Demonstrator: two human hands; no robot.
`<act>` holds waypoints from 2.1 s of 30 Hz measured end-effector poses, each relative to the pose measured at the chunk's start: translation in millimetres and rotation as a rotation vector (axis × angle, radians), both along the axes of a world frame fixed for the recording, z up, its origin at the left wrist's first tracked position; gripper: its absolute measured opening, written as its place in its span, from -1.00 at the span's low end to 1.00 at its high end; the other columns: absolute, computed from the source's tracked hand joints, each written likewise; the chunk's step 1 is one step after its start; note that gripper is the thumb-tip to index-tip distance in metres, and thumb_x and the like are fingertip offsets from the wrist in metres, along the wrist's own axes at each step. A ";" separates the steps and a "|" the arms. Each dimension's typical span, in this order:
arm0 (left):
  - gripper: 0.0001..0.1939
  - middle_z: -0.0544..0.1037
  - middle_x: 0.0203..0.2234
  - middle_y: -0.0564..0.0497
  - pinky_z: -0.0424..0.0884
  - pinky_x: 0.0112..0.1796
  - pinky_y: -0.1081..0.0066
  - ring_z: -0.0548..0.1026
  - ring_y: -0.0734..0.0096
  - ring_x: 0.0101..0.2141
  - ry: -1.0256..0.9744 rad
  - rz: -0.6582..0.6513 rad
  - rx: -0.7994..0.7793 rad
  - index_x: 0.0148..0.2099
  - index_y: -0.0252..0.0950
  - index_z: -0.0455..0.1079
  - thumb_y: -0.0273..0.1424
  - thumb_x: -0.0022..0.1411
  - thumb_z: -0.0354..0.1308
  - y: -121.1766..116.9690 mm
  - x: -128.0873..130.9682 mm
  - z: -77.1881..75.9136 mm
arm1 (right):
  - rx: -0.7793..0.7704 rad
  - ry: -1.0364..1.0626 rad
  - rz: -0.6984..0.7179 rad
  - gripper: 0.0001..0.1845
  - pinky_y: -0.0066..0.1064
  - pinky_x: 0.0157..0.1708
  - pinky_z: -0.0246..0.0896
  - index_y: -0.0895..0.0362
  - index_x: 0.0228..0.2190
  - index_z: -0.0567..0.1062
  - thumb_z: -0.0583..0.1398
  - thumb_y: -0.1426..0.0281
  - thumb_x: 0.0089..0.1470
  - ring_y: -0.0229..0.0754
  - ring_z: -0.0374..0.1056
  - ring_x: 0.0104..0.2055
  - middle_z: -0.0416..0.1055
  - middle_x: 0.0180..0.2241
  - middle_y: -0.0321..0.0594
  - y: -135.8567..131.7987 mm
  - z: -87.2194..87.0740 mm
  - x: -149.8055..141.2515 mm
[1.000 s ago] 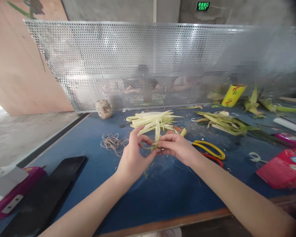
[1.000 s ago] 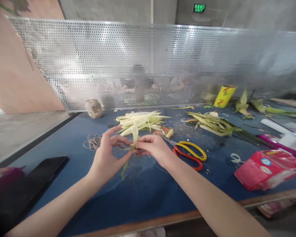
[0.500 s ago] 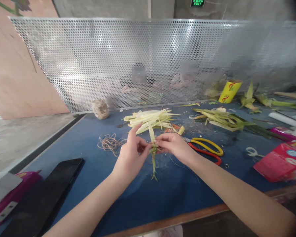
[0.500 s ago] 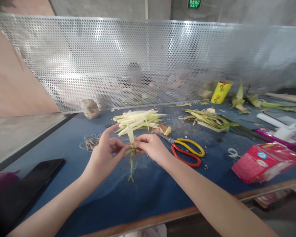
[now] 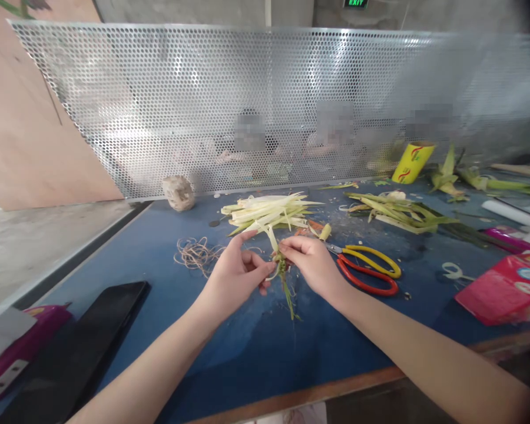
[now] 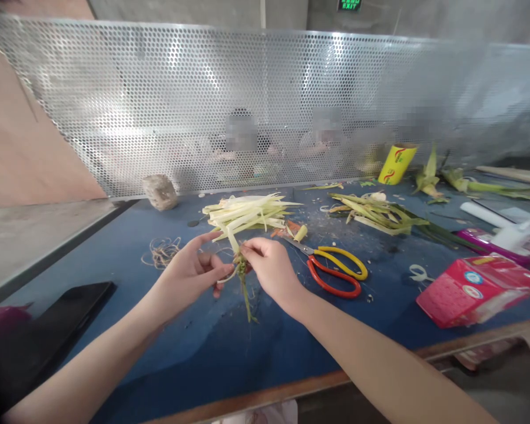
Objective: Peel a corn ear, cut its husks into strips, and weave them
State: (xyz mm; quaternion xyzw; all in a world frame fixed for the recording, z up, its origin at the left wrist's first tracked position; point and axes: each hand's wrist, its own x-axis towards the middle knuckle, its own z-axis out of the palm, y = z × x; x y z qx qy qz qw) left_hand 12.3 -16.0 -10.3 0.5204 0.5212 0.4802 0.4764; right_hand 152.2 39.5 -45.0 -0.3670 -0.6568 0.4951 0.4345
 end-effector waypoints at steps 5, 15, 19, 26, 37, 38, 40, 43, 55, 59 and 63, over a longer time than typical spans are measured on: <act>-0.27 0.30 -0.73 0.30 0.34 -0.65 0.51 0.35 0.53 -0.70 -0.028 0.015 -0.023 0.12 -0.35 -0.02 -0.48 -0.07 0.25 -4.2 5.4 0.2 | 0.045 -0.075 -0.040 -0.75 -0.42 -0.46 0.09 0.12 -0.61 0.40 0.09 0.27 -0.02 -0.25 0.22 -0.52 0.31 -0.62 -0.31 -0.7 0.4 -0.7; -0.44 0.34 -0.62 0.22 0.33 -0.56 0.48 0.35 0.54 -0.63 0.121 0.058 0.136 0.07 -0.31 0.03 -0.42 0.04 0.17 -0.1 -1.1 -6.6 | 0.123 -0.237 0.026 -0.82 -0.42 -0.40 0.14 0.13 -0.47 0.48 0.10 0.34 0.00 -0.21 0.32 -0.43 0.44 -0.48 -0.26 0.1 1.5 3.3; -0.37 0.40 -0.51 0.14 0.33 -0.45 0.46 0.38 0.53 -0.53 0.385 0.136 0.302 0.17 -0.28 -0.10 -0.45 0.10 0.09 1.3 -3.4 -13.3 | 0.368 -0.494 -0.046 -0.80 -0.41 -0.39 0.13 0.11 -0.41 0.50 0.07 0.38 0.04 -0.16 0.35 -0.37 0.48 -0.42 -0.21 -4.0 -2.3 0.4; -0.35 0.43 -0.44 0.10 0.35 -0.38 0.42 0.35 0.52 -0.52 0.557 0.075 0.378 0.21 -0.31 -0.21 -0.45 0.15 0.03 7.6 -4.8 -28.5 | 0.811 -0.933 -0.155 -0.76 -0.41 -0.42 0.04 0.13 -0.44 0.46 0.01 0.44 0.10 -0.15 0.35 -0.30 0.46 -0.43 -0.17 -1.6 -2.4 4.0; -0.36 0.43 -0.40 0.00 0.32 -0.05 0.19 0.40 0.31 -0.09 0.836 -0.089 0.895 0.24 -0.36 -0.25 -0.58 0.18 -0.03 12.9 -13.7 -32.3 | 0.781 -0.797 -0.140 -0.86 -0.49 -0.54 -0.06 0.12 -0.52 0.43 0.09 0.44 0.00 -0.33 0.28 -0.51 0.39 -0.53 -0.34 3.6 -4.9 5.8; -0.35 0.42 -0.41 0.00 0.33 -0.06 0.23 0.41 0.33 -0.09 0.811 -0.076 0.878 0.24 -0.37 -0.27 -0.58 0.19 -0.03 13.1 -14.3 -32.4 | 0.761 -0.749 -0.148 -0.84 -0.51 -0.54 -0.05 0.12 -0.51 0.44 0.08 0.44 0.02 -0.34 0.28 -0.51 0.40 -0.52 -0.34 4.0 -5.1 6.4; -0.35 0.41 -0.40 0.01 0.34 -0.07 0.27 0.42 0.35 -0.10 0.765 -0.046 0.821 0.24 -0.38 -0.29 -0.57 0.20 -0.05 13.4 -15.1 -33.3 | 0.750 -0.668 -0.180 -0.81 -0.53 -0.52 -0.01 0.10 -0.46 0.47 0.06 0.43 0.05 -0.36 0.28 -0.51 0.41 -0.51 -0.35 5.2 -5.9 7.5; -0.37 0.39 -0.40 0.03 0.34 -0.07 0.28 0.44 0.38 -0.10 0.696 -0.060 0.728 0.23 -0.35 -0.28 -0.56 0.21 -0.05 13.5 -15.2 -35.2 | 0.819 -0.642 -0.271 -0.78 -0.52 -0.53 0.00 0.09 -0.41 0.51 0.06 0.39 0.08 -0.36 0.29 -0.53 0.44 -0.47 -0.33 6.4 -7.5 7.9; -0.44 0.32 -0.54 0.19 0.42 -0.30 0.35 0.45 0.49 -0.46 0.087 0.050 0.353 0.11 -0.28 -0.07 -0.45 0.11 0.09 18.3 -10.4 -27.7 | 0.744 -0.187 -0.109 -0.84 -0.49 -0.42 0.23 0.12 -0.42 0.54 0.14 0.43 0.03 -0.31 0.34 -0.42 0.47 -0.35 -0.22 6.5 -8.8 4.7; -0.52 0.35 -0.53 0.16 0.39 -0.36 0.40 0.43 0.48 -0.47 0.191 0.076 0.307 0.06 -0.28 0.01 -0.42 0.11 0.08 20.4 -14.5 -25.5 | 0.462 -0.063 -0.049 -0.90 -0.44 -0.48 0.19 0.13 -0.52 0.52 0.21 0.38 -0.06 -0.29 0.29 -0.46 0.43 -0.40 -0.21 14.6 -12.6 1.4; -0.56 0.38 -0.47 0.11 0.35 -0.38 0.42 0.41 0.47 -0.43 0.434 0.046 0.324 0.09 -0.25 0.05 -0.39 0.15 0.02 19.9 -18.5 -26.8 | 0.227 -0.028 -0.024 -0.90 -0.42 -0.46 0.18 0.13 -0.53 0.51 0.23 0.35 -0.11 -0.22 0.32 -0.42 0.43 -0.45 -0.21 22.8 -18.2 1.6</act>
